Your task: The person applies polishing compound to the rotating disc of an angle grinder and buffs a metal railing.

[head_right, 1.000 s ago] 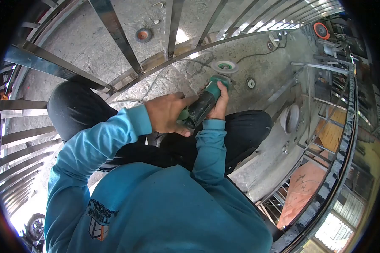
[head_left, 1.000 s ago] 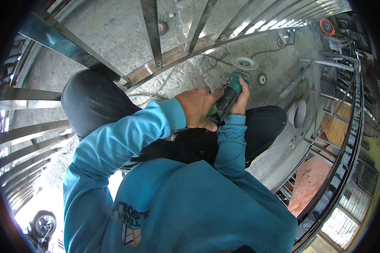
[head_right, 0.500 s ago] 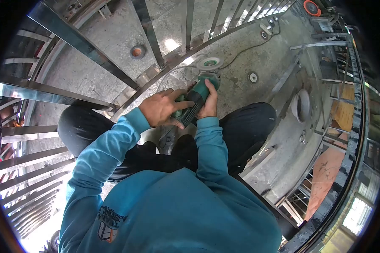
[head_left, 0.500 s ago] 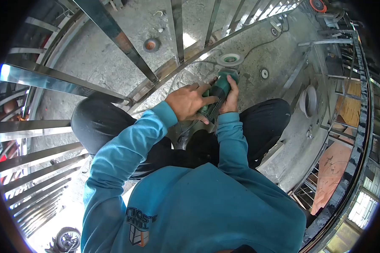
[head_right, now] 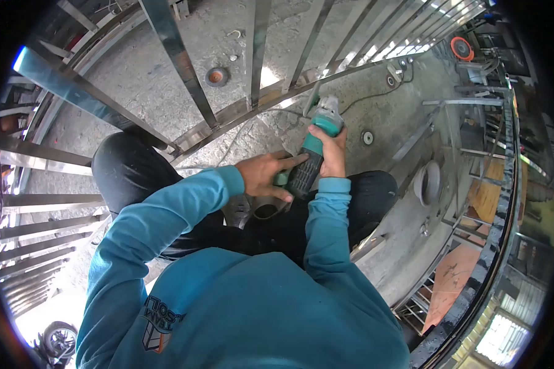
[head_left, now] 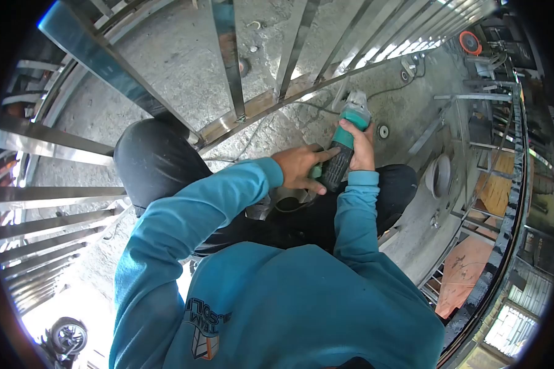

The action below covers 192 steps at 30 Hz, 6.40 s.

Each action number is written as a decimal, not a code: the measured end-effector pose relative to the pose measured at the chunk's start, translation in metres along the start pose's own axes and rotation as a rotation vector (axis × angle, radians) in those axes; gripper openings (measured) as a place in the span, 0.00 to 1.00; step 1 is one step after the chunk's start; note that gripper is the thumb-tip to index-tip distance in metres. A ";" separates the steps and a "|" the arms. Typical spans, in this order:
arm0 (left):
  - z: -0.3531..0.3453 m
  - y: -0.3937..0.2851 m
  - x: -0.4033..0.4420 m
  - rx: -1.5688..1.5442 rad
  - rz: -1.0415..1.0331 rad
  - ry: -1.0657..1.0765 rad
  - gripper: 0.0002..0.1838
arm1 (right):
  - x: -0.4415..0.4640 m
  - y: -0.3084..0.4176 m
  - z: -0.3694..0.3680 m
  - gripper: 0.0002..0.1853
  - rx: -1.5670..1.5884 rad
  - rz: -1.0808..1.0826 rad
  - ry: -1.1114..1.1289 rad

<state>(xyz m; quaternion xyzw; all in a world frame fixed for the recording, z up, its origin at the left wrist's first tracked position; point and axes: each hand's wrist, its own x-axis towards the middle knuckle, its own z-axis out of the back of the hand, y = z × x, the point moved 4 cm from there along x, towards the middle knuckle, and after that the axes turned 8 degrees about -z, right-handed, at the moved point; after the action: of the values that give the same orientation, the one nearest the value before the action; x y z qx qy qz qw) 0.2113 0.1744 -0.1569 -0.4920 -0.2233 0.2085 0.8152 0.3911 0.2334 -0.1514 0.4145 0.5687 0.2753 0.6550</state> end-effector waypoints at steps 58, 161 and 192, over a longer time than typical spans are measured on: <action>-0.089 0.103 -0.001 0.432 0.773 0.714 0.21 | 0.061 0.071 -0.084 0.55 -1.658 0.174 0.226; -0.091 0.088 0.031 0.444 0.760 0.849 0.24 | 0.064 0.066 -0.045 0.52 -1.466 0.282 0.112; -0.181 0.194 0.052 0.524 0.990 0.698 0.18 | 0.045 0.030 -0.079 0.48 -0.984 0.319 -0.033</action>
<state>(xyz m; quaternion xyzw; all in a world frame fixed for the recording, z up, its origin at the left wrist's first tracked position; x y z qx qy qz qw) 0.3328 0.1584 -0.3977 -0.3607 0.3647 0.4345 0.7403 0.3268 0.3044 -0.1499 0.1433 0.2914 0.6001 0.7311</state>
